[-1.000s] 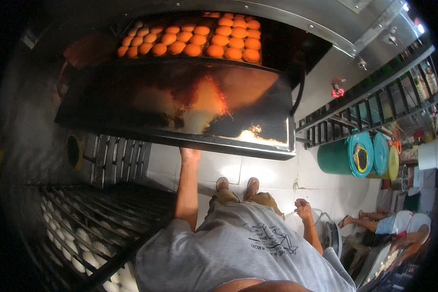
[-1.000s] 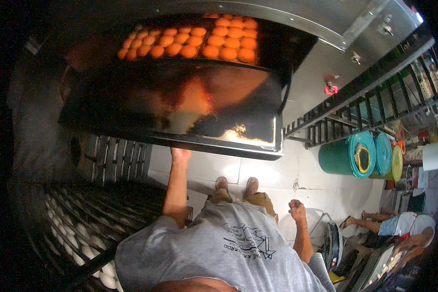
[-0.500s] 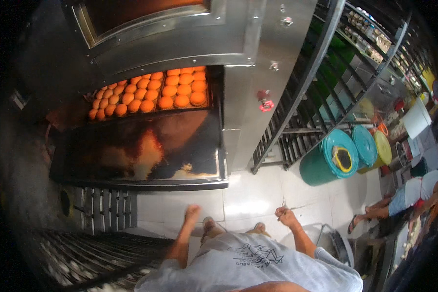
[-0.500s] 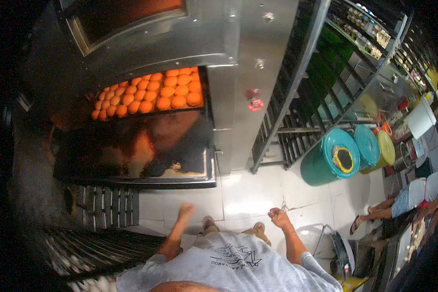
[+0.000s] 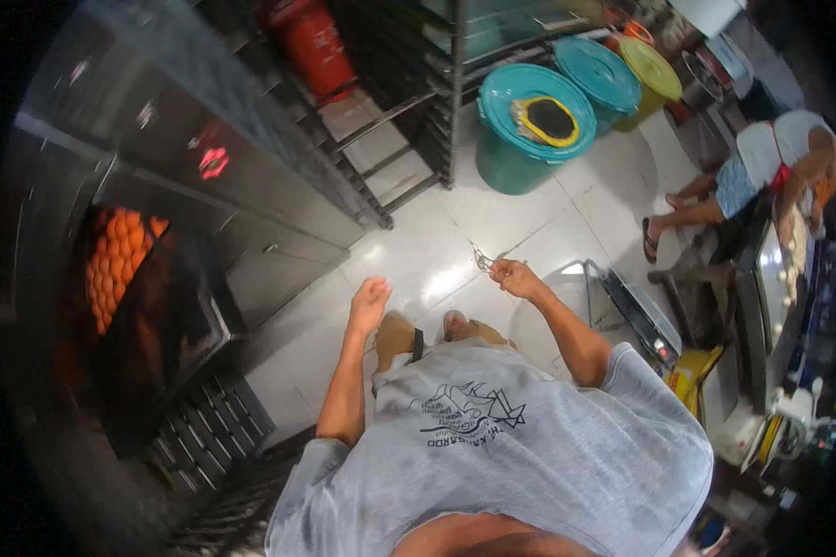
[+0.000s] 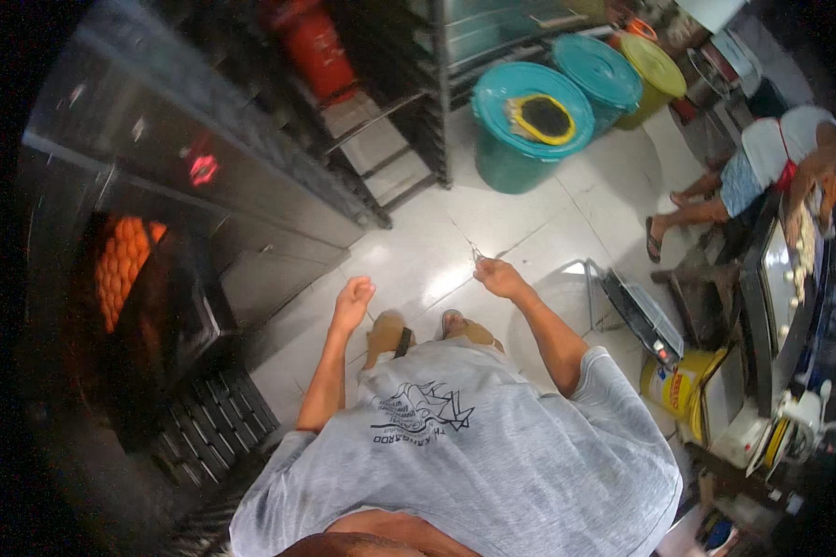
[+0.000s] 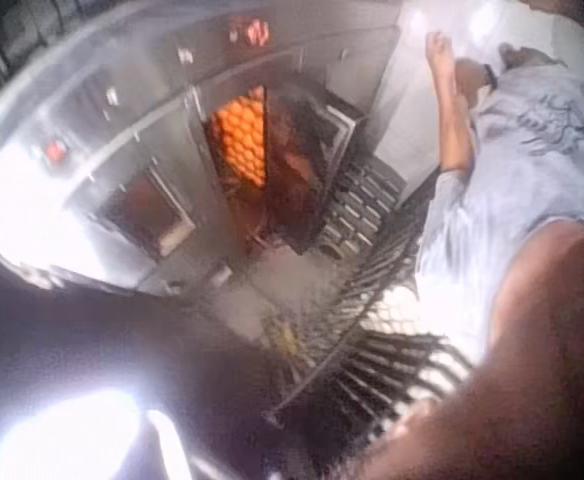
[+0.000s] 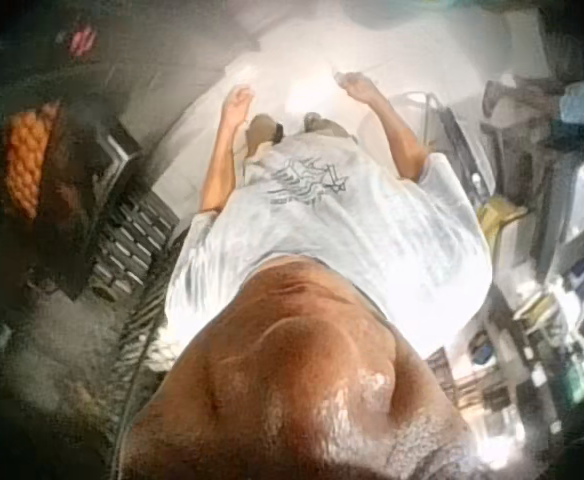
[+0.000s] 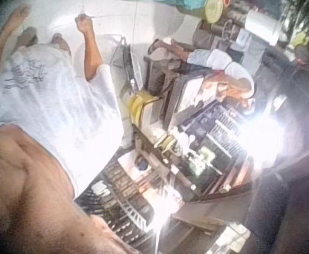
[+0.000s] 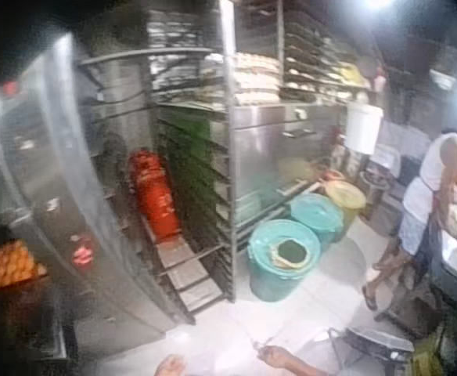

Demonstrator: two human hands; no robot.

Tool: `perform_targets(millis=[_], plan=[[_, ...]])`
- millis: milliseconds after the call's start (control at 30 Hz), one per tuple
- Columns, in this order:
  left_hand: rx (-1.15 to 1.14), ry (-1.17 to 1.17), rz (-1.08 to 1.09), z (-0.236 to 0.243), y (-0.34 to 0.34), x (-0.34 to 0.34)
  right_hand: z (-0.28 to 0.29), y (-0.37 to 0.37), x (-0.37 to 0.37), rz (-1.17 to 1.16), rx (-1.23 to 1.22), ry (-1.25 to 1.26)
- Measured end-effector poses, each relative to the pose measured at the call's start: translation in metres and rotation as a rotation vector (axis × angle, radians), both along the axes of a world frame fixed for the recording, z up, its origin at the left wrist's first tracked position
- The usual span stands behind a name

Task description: The person organizes bread tins in a yellow crate, wipes down a surface with a cloth, walks to the oven area, and uses oven mitts to pull out trays of baked rolls.

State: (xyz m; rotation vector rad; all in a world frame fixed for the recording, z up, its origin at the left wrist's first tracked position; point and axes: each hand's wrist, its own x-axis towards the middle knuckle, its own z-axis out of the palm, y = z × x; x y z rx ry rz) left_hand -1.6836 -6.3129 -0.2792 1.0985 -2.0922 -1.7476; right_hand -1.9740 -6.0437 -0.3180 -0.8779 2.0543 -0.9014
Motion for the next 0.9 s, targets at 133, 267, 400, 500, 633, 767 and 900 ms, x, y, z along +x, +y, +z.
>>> perform_targets(millis=[133,267,400,500,633,767,900], plan=[[0.210,-0.267,-0.009,-0.052,0.027,0.002,0.016,-0.001,-0.051,-0.117,0.140,-0.168],[0.339,-0.407,-0.048,-0.075,0.023,-0.053,-0.011,0.001,-0.101,-0.106,0.121,-0.023],[0.174,-0.343,-0.194,-0.107,-0.009,-0.189,-0.033,-0.012,-0.177,-0.248,0.122,0.121],[0.126,-0.221,-0.267,-0.147,-0.011,-0.295,-0.009,-0.048,-0.256,-0.422,0.115,0.318],[-0.038,-0.228,-0.502,-0.138,-0.023,-0.475,-0.035,-0.079,-0.371,-0.349,0.195,0.553],[0.192,-0.020,-0.266,-0.158,-0.023,-0.630,-0.083,-0.101,-0.467,-0.303,0.200,0.690],[-0.076,-0.220,-0.125,-0.191,-0.017,-0.725,-0.101,-0.114,-0.509,-0.098,0.334,0.705]])
